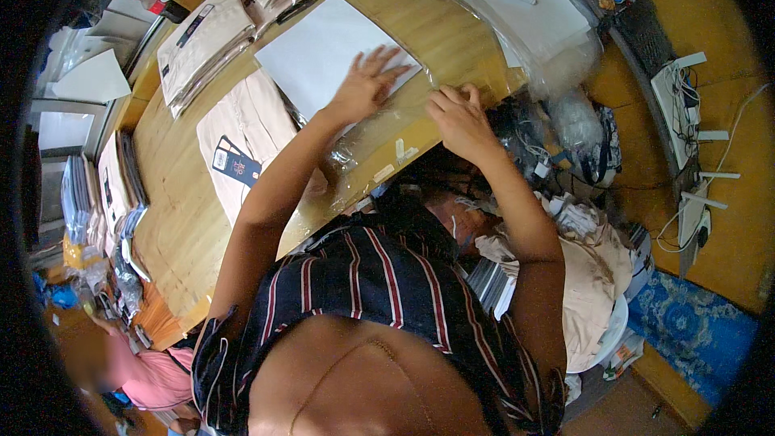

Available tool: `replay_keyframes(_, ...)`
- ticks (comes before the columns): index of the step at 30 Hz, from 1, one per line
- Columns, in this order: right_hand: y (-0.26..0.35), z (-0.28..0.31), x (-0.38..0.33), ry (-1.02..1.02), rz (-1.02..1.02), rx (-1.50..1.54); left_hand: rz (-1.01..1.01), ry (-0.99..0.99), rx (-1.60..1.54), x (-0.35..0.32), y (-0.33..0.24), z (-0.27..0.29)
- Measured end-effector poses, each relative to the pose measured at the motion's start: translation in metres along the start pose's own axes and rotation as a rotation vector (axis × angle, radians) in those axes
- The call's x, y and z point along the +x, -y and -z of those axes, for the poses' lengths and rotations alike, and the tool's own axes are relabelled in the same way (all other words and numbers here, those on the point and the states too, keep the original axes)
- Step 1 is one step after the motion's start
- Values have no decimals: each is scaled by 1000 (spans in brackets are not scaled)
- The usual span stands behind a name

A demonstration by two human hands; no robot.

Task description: The person places folded shirts into clear plastic bags, seals the bags by hand, and stacks the packaged shirts on a table.

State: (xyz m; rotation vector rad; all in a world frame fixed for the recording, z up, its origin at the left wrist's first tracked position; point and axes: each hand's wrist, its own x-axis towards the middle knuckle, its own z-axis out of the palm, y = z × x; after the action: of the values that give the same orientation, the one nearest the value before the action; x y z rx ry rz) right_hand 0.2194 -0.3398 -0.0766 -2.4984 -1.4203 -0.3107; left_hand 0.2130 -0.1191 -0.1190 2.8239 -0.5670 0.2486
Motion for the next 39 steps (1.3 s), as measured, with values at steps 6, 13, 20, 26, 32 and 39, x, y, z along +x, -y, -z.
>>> replay_keyframes(6, 20, -10, 36, 75, -20, 5, 168, -4, 97, -36, 20, 9)
replay_keyframes(13, 28, -5, 25, -71, 66, 156, 158, 36, 103, -39, 14, 3)
replay_keyframes(20, 39, 8, -21, 36, -86, 130, 204, 30, 183, -34, 10, -3)
replay_keyframes(26, 69, 0, 20, 2, -85, 38, 201, 22, 178, -32, 10, -5)
replay_keyframes(32, 78, -10, 7, -100, -42, 255, 207, 9, 154, -31, 11, -8)
replay_keyframes(39, 49, -4, -84, 2, -238, 339, 319, -12, 59, -25, -43, -21)
